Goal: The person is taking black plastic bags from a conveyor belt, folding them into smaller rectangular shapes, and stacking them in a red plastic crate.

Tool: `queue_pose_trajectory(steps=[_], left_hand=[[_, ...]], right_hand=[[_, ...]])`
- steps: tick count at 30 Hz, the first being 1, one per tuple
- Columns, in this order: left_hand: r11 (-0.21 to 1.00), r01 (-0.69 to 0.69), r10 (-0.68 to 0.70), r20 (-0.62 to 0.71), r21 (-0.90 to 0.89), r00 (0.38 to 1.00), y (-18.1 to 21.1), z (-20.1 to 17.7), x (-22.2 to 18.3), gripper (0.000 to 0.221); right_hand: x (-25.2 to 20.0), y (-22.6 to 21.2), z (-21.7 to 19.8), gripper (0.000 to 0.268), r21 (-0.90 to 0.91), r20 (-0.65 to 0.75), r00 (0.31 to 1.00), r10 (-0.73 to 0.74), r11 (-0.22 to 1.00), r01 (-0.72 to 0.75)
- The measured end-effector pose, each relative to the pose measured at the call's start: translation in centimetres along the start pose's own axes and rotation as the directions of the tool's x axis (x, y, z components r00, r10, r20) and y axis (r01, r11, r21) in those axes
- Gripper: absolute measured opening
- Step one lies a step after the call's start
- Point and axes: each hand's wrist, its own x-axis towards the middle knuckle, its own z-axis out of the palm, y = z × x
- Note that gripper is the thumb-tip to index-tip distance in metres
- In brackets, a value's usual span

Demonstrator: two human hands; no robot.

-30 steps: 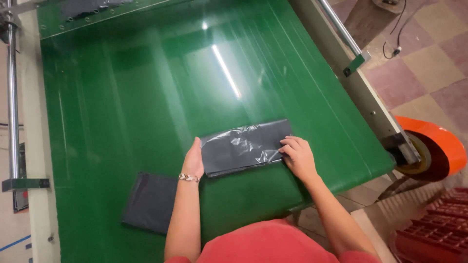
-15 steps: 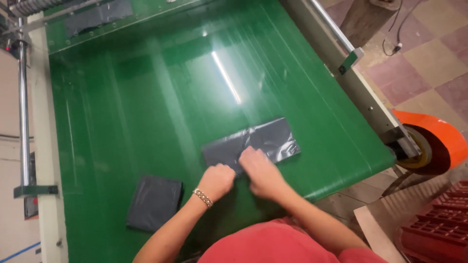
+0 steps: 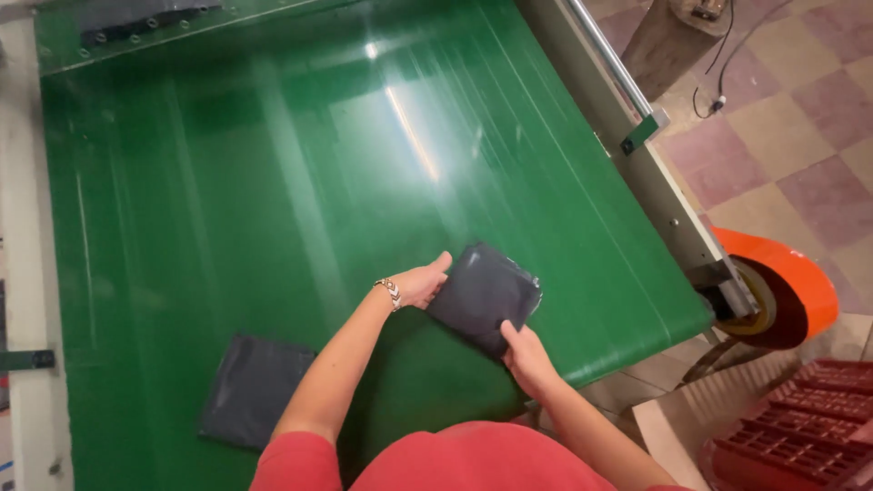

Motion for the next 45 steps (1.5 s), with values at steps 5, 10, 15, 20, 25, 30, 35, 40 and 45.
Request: queue_pose_trajectory(steps=[5, 10, 15, 20, 25, 30, 35, 40, 45], left_hand=[[0.463, -0.037, 0.593, -0.279, 0.886, 0.755, 3.3, 6.0, -6.1, 0.052], [0.247, 0.281, 0.839, -0.35, 0.927, 0.418, 1.5, 9.2, -4.4, 0.037], [0.243, 0.379, 0.922, -0.334, 0.893, 0.195, 2.8, 10.4, -4.6, 0.04], [0.042, 0.309, 0.99, 0.002, 0.95, -0.142, 2.1, 13.2, -8.9, 0.027], [0.098, 0.28, 0.947, -0.004, 0.955, -0.32, -2.0, 15.3, -21.1, 0.031], [0.281, 0.347, 0.948, -0.203, 0.895, -0.244, -9.4, 8.9, -31.9, 0.03], [0.499, 0.413, 0.866, -0.452, 0.762, -0.212, -17.3, -0.8, -37.6, 0.031], [0.531, 0.51, 0.84, -0.502, 0.677, -0.207, -21.1, -5.2, -34.3, 0.036], [0.491, 0.566, 0.859, -0.476, 0.662, -0.189, -22.2, -6.1, -32.3, 0.037]], right_hand=[[2.9, -0.3, -0.9, 0.024, 0.535, 0.12, 0.971, 0.205, 0.811, -0.237], [4.9, 1.3, -2.5, 0.015, 0.552, 0.152, 0.97, 0.191, 0.798, -0.244], [2.5, -1.8, -0.3, 0.015, 0.532, 0.085, 0.991, 0.108, 0.836, -0.137], [-2.5, -2.9, 2.0, 0.015, 0.173, -0.197, 0.966, -0.165, 0.964, 0.2], [-3.3, -3.2, 5.0, 0.063, 0.114, -0.037, 0.889, -0.456, 0.882, 0.457], [0.1, 1.7, 13.5, 0.047, 0.019, 0.195, 0.857, -0.477, 0.875, 0.483], [-7.2, -0.5, 27.3, 0.028, 0.098, 0.447, 0.814, -0.371, 0.925, 0.368], [-7.9, 0.0, 31.3, 0.03, -0.071, 0.392, 0.873, -0.29, 0.937, 0.343], [-6.7, 1.1, 31.6, 0.032, -0.258, 0.304, 0.911, -0.279, 0.896, 0.36]])
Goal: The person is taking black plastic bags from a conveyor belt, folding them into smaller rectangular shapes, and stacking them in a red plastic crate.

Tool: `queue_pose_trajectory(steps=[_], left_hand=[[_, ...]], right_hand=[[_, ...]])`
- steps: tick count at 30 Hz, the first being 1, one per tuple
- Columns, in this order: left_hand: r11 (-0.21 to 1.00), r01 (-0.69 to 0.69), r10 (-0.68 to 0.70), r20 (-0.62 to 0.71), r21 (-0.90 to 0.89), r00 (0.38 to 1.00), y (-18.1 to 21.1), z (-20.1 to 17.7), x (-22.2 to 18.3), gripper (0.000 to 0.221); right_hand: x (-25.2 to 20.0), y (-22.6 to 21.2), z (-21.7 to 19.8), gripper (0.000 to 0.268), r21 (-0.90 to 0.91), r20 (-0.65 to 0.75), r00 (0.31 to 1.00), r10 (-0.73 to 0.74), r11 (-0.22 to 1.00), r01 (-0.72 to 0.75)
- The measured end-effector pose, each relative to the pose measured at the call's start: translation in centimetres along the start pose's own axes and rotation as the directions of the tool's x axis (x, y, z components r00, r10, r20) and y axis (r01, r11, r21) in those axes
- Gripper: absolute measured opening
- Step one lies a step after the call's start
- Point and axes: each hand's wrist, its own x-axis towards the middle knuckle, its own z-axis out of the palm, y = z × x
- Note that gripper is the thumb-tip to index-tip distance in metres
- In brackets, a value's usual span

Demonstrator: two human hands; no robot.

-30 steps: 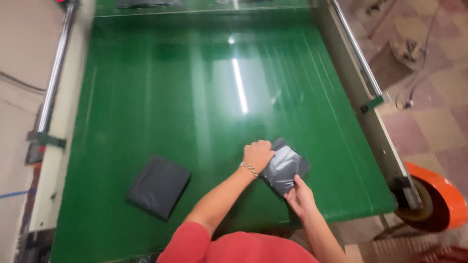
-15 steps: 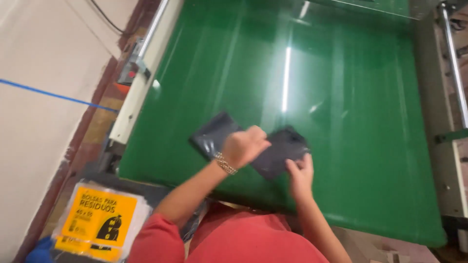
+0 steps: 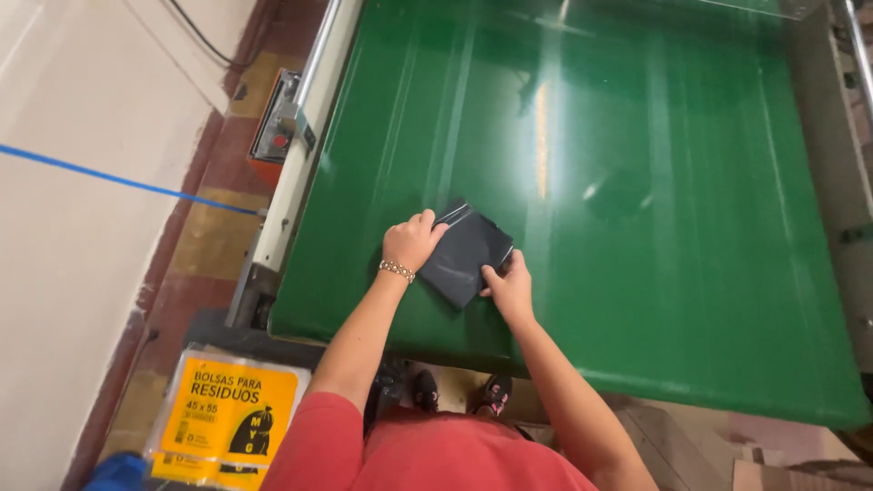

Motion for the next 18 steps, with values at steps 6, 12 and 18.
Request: queue_pose_trajectory(steps=[6, 12, 18], left_hand=[[0.979, 0.183, -0.134, 0.386, -0.094, 0.913, 1.7, -2.7, 2.0, 0.053], [0.904, 0.382, -0.182, 0.638, -0.19, 0.748, 2.8, -2.0, 2.8, 0.041], [0.773, -0.191, 0.423, 0.268, -0.605, 0.865, 8.1, -9.7, 3.2, 0.024]], right_hand=[[-0.4, -1.4, 0.0, 0.05, -0.687, -0.114, 0.992, 0.048, 0.718, -0.114], [-1.7, -4.9, -1.6, 0.106, -0.843, -0.041, 0.934, -0.356, 0.514, 0.158], [-3.4, -8.3, -8.8, 0.106, -0.554, 0.208, 0.764, -0.611, 0.57, 0.607]])
